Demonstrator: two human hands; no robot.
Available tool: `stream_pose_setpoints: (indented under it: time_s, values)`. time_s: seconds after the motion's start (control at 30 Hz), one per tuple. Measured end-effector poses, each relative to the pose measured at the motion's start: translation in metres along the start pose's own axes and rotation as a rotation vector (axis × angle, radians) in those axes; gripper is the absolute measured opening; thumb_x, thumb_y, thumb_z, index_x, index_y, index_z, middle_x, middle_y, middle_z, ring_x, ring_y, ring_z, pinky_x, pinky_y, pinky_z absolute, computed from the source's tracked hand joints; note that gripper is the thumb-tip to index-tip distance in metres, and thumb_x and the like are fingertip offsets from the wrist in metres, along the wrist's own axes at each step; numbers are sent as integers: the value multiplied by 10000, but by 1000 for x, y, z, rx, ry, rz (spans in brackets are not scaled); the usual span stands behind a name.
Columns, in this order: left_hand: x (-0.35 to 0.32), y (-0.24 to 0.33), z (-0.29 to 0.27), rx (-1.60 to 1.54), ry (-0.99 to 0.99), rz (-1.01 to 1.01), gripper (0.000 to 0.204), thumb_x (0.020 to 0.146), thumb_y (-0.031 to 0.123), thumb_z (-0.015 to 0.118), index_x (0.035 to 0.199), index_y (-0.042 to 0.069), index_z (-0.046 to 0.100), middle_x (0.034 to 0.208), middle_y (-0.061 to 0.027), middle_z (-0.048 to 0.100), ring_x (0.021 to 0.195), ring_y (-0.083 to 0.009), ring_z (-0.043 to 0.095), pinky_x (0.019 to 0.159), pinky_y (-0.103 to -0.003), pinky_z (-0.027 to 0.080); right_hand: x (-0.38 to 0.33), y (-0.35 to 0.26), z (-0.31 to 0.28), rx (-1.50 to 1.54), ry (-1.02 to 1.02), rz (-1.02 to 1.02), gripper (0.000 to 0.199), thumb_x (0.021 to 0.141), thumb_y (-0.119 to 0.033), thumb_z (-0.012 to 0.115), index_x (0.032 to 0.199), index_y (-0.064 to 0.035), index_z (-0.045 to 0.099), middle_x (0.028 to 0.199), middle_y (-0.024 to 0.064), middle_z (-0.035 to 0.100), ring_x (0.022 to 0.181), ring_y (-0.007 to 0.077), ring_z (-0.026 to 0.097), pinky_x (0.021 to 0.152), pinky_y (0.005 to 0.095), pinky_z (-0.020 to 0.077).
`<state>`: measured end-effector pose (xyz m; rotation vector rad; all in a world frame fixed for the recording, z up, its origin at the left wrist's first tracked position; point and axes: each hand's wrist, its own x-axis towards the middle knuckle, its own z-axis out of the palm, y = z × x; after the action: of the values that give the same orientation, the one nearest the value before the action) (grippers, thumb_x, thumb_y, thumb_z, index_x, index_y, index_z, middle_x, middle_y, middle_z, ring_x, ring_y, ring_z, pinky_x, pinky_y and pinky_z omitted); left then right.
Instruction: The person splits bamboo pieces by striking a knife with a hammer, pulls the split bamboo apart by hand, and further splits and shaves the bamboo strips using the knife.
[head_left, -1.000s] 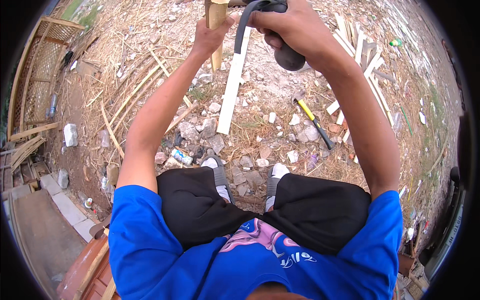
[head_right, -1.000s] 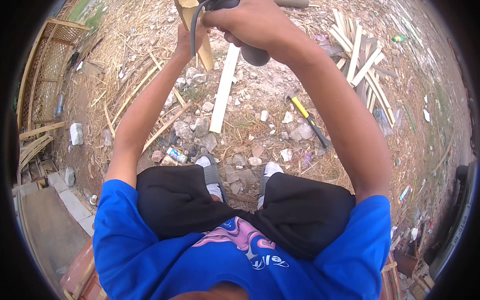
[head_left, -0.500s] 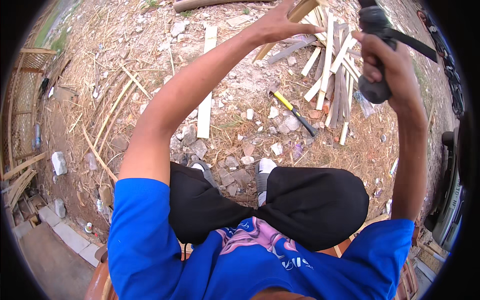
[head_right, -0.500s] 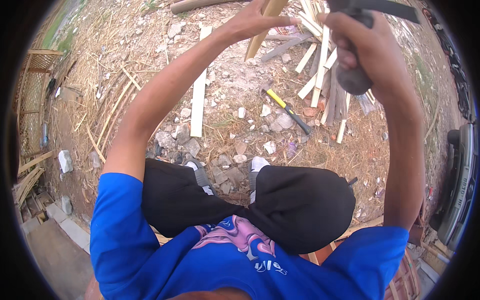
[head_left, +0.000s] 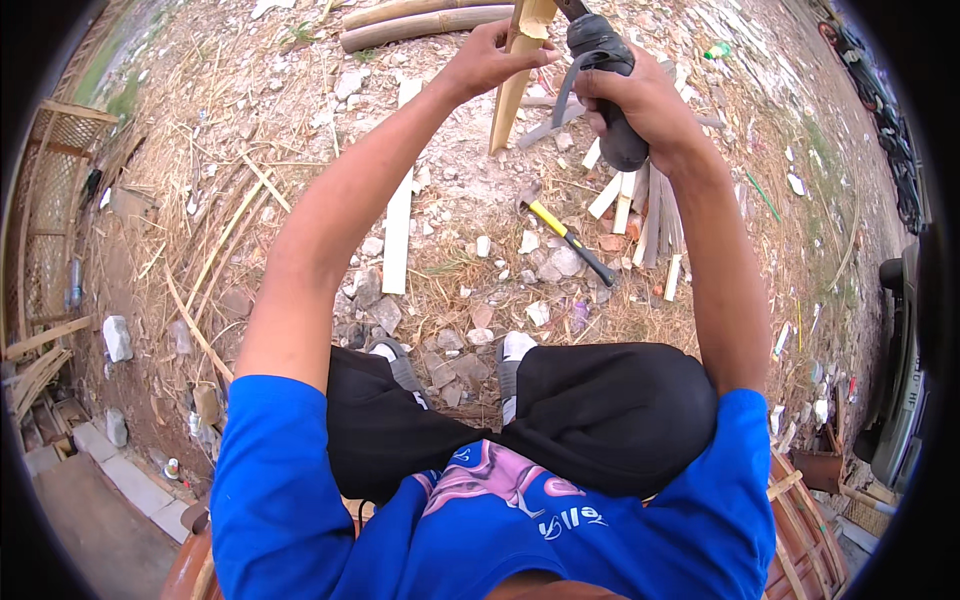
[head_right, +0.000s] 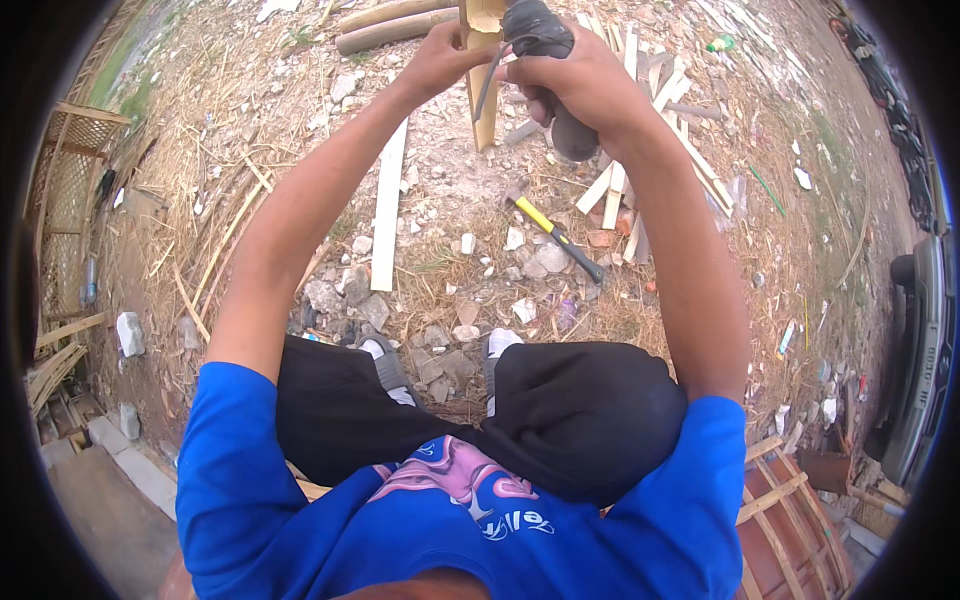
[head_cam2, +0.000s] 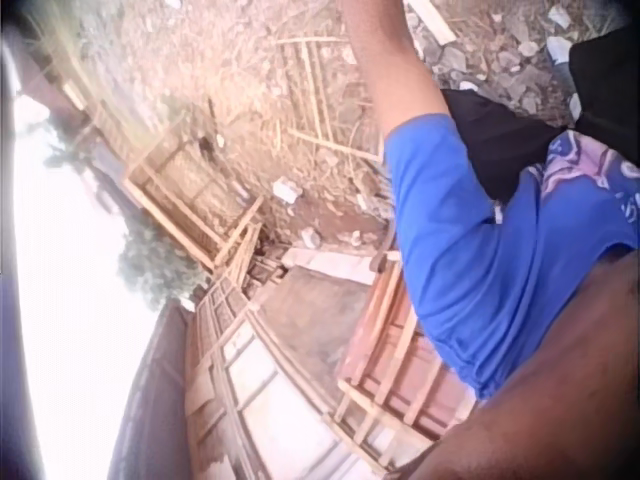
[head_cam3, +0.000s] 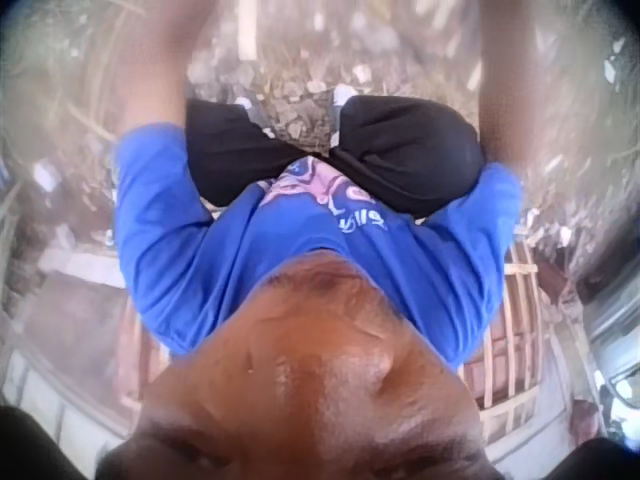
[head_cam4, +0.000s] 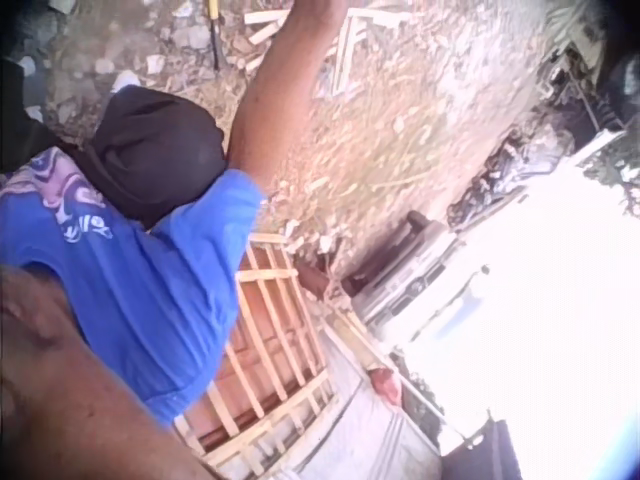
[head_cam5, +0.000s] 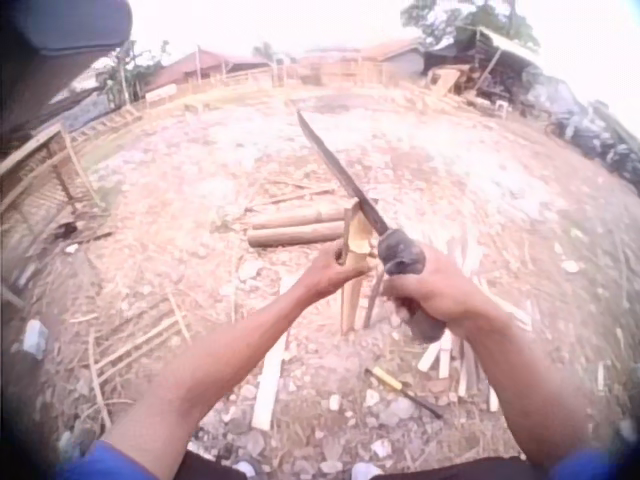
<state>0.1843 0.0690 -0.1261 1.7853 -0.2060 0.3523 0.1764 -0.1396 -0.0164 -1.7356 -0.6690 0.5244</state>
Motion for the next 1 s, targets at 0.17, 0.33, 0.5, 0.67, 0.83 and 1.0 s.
stream_pose_setpoints:
  time_s: [0.17,0.33,0.5,0.67,0.83,1.0]
  values:
    - [-1,-20,23,-157,106,67,291,814,271,745,957,34,653,859,-38,666,786,-114,622,735,-290,502,-2,6,7,57,-19,41,204,789,-86,693,921,-47,542,569,-21,465,417,56,411,408,220,337]
    - [7,-39,33,-243,118,40,246,852,263,695,919,31,652,782,-11,640,730,-82,581,645,-281,462,2,20,3,60,25,73,252,754,-92,669,991,-42,602,677,-2,560,514,66,495,499,235,405]
    - [9,-41,42,-202,166,82,215,871,252,672,849,39,651,694,25,586,663,-65,551,607,-276,449,8,38,17,-160,231,-164,260,729,-87,662,973,-26,595,713,6,581,603,89,520,561,261,431]
    - [3,-34,36,-315,132,91,231,889,260,658,872,30,646,716,16,597,662,-54,563,564,-255,451,7,36,28,-305,284,-237,298,708,-83,667,990,-12,603,775,60,644,690,141,599,679,304,494]
    - [5,-37,37,-180,126,106,210,846,240,687,805,41,634,655,15,579,635,-66,542,580,-280,446,4,41,31,-306,337,-250,266,736,-125,688,958,-16,587,722,45,610,635,129,546,628,301,468]
    - [4,-38,39,-113,121,135,221,853,246,675,786,42,620,634,21,556,614,-63,524,574,-278,439,2,48,30,-323,367,-291,272,713,-117,671,943,-5,577,716,56,610,633,149,546,637,311,471]
